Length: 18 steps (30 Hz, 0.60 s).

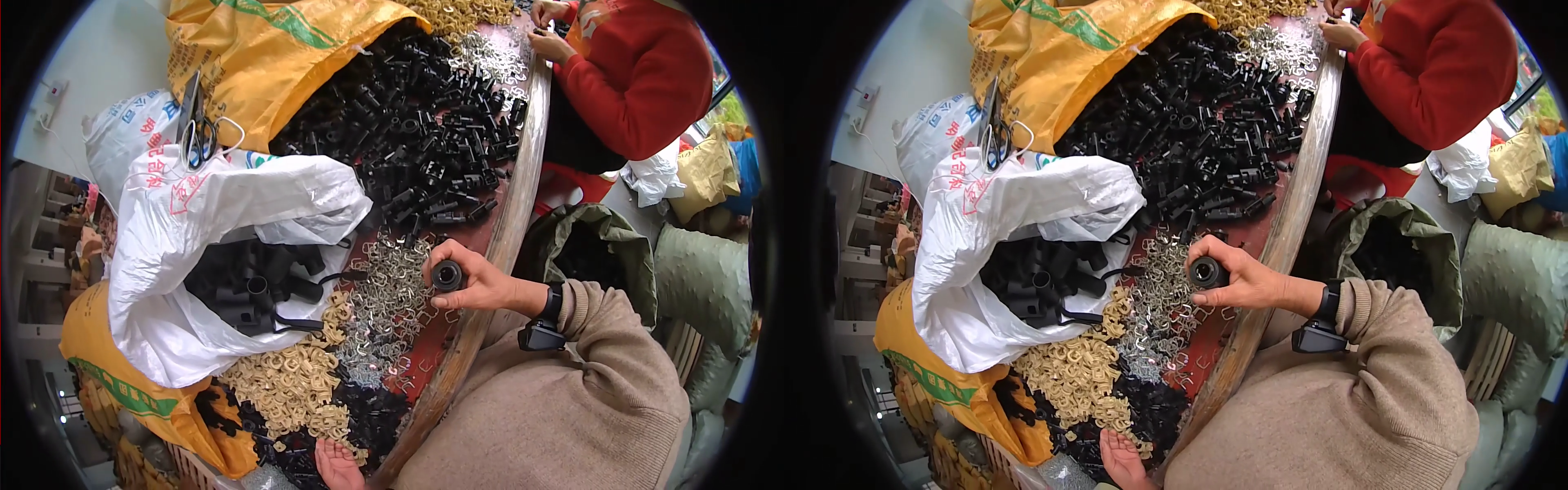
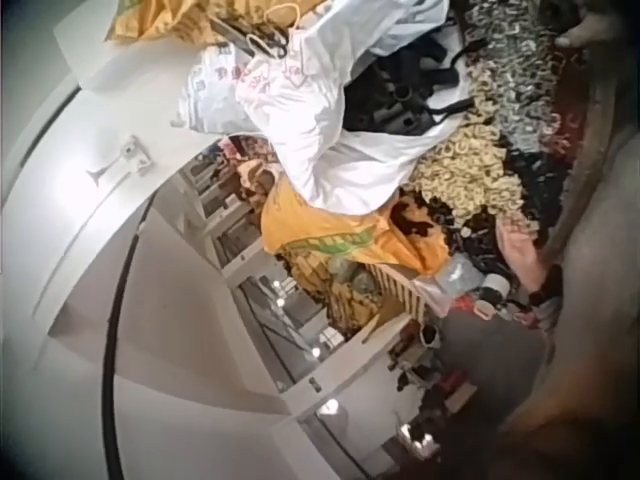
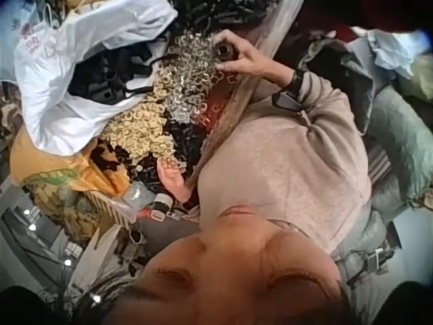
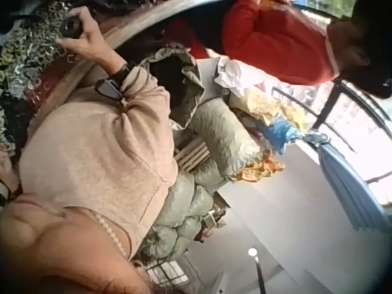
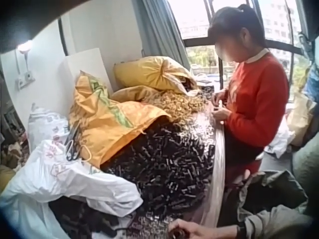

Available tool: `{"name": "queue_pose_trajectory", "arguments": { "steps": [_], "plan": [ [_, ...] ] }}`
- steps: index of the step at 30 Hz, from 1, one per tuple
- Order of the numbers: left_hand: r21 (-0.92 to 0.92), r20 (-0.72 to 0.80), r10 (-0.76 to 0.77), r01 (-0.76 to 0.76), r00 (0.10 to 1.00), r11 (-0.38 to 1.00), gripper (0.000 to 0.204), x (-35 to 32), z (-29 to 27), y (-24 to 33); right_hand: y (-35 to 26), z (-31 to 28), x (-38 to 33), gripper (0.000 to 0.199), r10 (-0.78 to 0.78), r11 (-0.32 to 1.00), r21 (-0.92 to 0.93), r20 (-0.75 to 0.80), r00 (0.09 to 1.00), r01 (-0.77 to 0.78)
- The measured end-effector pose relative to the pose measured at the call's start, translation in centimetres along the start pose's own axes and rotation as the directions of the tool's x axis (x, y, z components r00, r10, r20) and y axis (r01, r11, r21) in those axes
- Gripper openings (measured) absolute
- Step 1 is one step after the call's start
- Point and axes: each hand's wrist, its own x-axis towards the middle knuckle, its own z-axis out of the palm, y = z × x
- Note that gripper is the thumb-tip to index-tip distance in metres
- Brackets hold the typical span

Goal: Assembling small plastic and metal components at a production station.

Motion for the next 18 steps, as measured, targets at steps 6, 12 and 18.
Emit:
{"name": "queue_pose_trajectory", "arguments": {
  "steps": [6, 12, 18],
  "plan": [
    [-0.143, 0.036, -0.086, 0.09, 0.996, 0.986, 0.028, 2.5, -5.0, -2.0, 1.3, 0.6, 0.1, 0.033, -0.063, 0.996, 0.061, 0.078, 0.995, 0.058],
    [-0.146, 0.013, -0.1, 0.1, 0.995, 0.984, 0.028, 2.5, -5.1, -1.9, 1.7, 1.3, -0.2, 0.031, -0.017, 0.993, 0.121, 0.14, 0.99, 0.0],
    [-0.145, 0.017, -0.092, 0.093, 0.996, 0.985, 0.027, 2.5, -5.2, -2.0, 1.9, 1.7, -0.3, 0.03, 0.054, 0.986, 0.145, 0.205, 0.977, -0.085]
  ]
}}
